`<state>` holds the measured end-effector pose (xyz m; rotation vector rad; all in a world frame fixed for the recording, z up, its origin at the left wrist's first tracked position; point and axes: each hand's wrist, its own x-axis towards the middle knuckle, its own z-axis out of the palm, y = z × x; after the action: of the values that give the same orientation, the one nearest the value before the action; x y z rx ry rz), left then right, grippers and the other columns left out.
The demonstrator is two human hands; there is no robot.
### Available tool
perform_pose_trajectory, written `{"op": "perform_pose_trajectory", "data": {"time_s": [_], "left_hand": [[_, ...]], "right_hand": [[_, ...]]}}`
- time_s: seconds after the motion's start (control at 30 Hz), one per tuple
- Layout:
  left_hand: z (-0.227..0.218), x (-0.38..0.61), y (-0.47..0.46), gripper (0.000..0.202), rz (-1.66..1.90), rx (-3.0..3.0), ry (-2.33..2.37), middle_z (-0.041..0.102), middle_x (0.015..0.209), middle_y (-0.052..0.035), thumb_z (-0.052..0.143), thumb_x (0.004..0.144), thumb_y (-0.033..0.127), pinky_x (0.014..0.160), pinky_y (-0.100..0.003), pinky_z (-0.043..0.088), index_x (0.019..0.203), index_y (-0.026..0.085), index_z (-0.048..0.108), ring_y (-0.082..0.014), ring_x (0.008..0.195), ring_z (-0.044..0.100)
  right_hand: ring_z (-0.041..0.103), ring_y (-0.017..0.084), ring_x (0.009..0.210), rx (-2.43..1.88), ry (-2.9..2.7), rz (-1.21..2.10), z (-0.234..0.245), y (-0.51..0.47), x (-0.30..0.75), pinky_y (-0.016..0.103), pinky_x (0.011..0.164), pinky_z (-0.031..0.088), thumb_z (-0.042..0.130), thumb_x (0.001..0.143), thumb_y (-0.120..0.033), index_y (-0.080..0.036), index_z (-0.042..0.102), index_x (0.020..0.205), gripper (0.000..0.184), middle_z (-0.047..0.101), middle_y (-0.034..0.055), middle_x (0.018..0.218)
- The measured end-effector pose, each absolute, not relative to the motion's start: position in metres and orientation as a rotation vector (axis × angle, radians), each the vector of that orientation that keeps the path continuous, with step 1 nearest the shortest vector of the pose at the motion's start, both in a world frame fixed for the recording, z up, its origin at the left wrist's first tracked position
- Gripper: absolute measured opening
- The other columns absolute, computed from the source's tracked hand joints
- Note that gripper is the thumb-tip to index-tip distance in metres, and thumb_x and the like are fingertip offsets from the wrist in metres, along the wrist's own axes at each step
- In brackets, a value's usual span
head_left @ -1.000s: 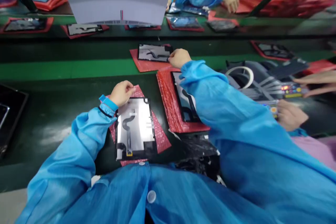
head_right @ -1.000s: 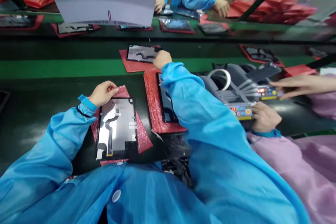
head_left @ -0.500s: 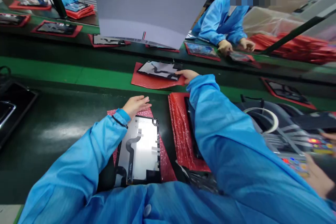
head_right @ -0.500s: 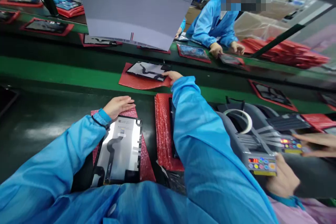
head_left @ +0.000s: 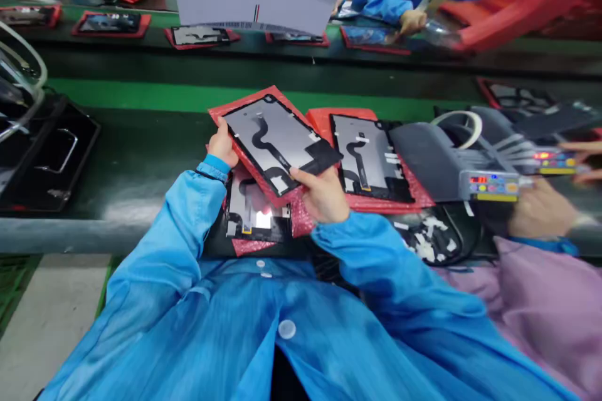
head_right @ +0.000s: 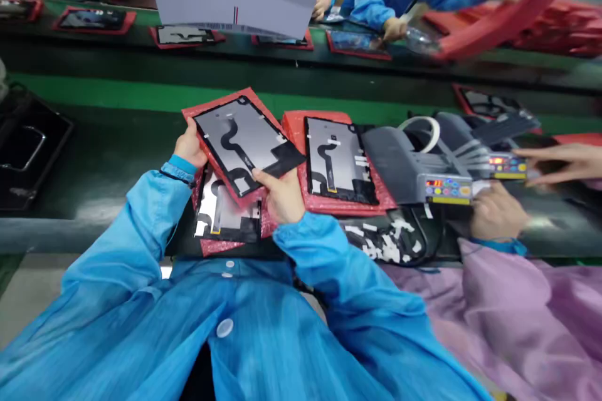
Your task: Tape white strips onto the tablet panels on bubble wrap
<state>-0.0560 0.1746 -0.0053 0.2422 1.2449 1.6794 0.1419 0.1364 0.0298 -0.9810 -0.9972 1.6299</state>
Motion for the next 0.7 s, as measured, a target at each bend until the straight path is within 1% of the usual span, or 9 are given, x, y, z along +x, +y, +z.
{"op": "perform_pose_trajectory", "data": {"time_s": [0.13, 0.2, 0.23, 0.33, 0.43, 0.53, 0.6, 0.63, 0.7], "left_hand": [[-0.013, -0.047, 0.127, 0.013, 1.5, 0.383, 1.379, 0.072, 0.068, -0.0043, 0.078, 0.072, 0.019, 0.093, -0.041, 0.057, 0.075, 0.013, 0.067, -0.0258, 0.089, 0.073], [-0.014, -0.047, 0.112, 0.013, 1.364, 0.45, 1.457, 0.071, 0.064, -0.0046, 0.078, 0.069, 0.019, 0.091, -0.044, 0.057, 0.071, 0.014, 0.066, -0.0279, 0.086, 0.072], [-0.014, -0.048, 0.107, 0.013, 1.311, 0.514, 1.508, 0.072, 0.068, -0.006, 0.077, 0.069, 0.021, 0.091, -0.045, 0.057, 0.073, 0.014, 0.067, -0.0292, 0.088, 0.072], [-0.011, -0.051, 0.102, 0.019, 1.146, 0.868, 1.819, 0.076, 0.097, -0.0145, 0.069, 0.076, 0.029, 0.101, -0.045, 0.05, 0.087, 0.013, 0.07, -0.0341, 0.108, 0.068], [-0.008, -0.049, 0.104, 0.039, 0.872, 1.181, 2.209, 0.067, 0.121, -0.0266, 0.06, 0.084, 0.031, 0.108, -0.048, 0.041, 0.112, 0.006, 0.066, -0.0402, 0.124, 0.058], [-0.005, -0.042, 0.103, 0.066, 0.694, 1.252, 2.38, 0.065, 0.121, -0.0309, 0.054, 0.086, 0.033, 0.103, -0.053, 0.042, 0.143, 0.001, 0.043, -0.0426, 0.119, 0.061], [-0.001, -0.036, 0.099, 0.074, 0.582, 1.282, 2.436, 0.068, 0.116, -0.0291, 0.051, 0.087, 0.037, 0.098, -0.056, 0.043, 0.15, 0.005, 0.032, -0.0436, 0.113, 0.064], [0.002, -0.035, 0.097, 0.075, 0.505, 1.305, 2.459, 0.069, 0.114, -0.0281, 0.05, 0.087, 0.04, 0.096, -0.057, 0.044, 0.152, 0.007, 0.031, -0.0446, 0.11, 0.065], [0.008, -0.039, 0.092, 0.073, 0.341, 1.366, 2.513, 0.069, 0.113, -0.0264, 0.044, 0.089, 0.047, 0.09, -0.06, 0.045, 0.151, 0.011, 0.032, -0.0467, 0.106, 0.066]], "right_hand": [[0.072, 0.017, 0.078, -1.02, -0.879, 1.736, 0.009, 0.065, 0.16, 0.032, 0.073, 0.064, 0.086, 0.059, -0.037, -0.026, 0.062, 0.101, 0.05, 0.075, -0.0023, 0.088], [0.072, 0.017, 0.069, -1.043, -0.843, 1.871, 0.0, 0.043, 0.171, 0.033, 0.068, 0.064, 0.086, 0.061, -0.046, -0.023, 0.064, 0.093, 0.045, 0.074, -0.0007, 0.08], [0.072, 0.018, 0.066, -1.06, -0.822, 1.94, -0.004, 0.036, 0.175, 0.032, 0.066, 0.064, 0.085, 0.063, -0.048, -0.021, 0.064, 0.089, 0.043, 0.074, 0.0003, 0.075], [0.072, 0.018, 0.059, -1.172, -0.753, 2.1, -0.014, 0.028, 0.183, 0.026, 0.06, 0.062, 0.081, 0.072, -0.047, -0.016, 0.064, 0.075, 0.035, 0.071, 0.0043, 0.062], [0.068, 0.016, 0.049, -1.307, -0.718, 2.165, -0.018, 0.031, 0.182, 0.02, 0.048, 0.056, 0.072, 0.083, -0.047, -0.015, 0.057, 0.063, 0.04, 0.068, 0.008, 0.055], [0.065, 0.014, 0.045, -1.341, -0.744, 2.182, -0.016, 0.039, 0.188, 0.017, 0.042, 0.052, 0.07, 0.085, -0.045, -0.015, 0.055, 0.06, 0.041, 0.068, 0.0082, 0.055], [0.062, 0.012, 0.041, -1.359, -0.817, 2.101, -0.012, 0.049, 0.205, 0.017, 0.039, 0.048, 0.073, 0.082, -0.042, -0.015, 0.057, 0.062, 0.037, 0.067, 0.0058, 0.052], [0.059, 0.011, 0.038, -1.385, -0.843, 1.968, -0.009, 0.057, 0.219, 0.016, 0.036, 0.044, 0.074, 0.081, -0.041, -0.015, 0.057, 0.062, 0.036, 0.063, 0.0033, 0.048], [0.049, 0.007, 0.032, -1.452, -0.813, 1.513, -0.004, 0.08, 0.257, 0.013, 0.032, 0.035, 0.072, 0.082, -0.04, -0.017, 0.055, 0.061, 0.036, 0.053, -0.0031, 0.04]]}}
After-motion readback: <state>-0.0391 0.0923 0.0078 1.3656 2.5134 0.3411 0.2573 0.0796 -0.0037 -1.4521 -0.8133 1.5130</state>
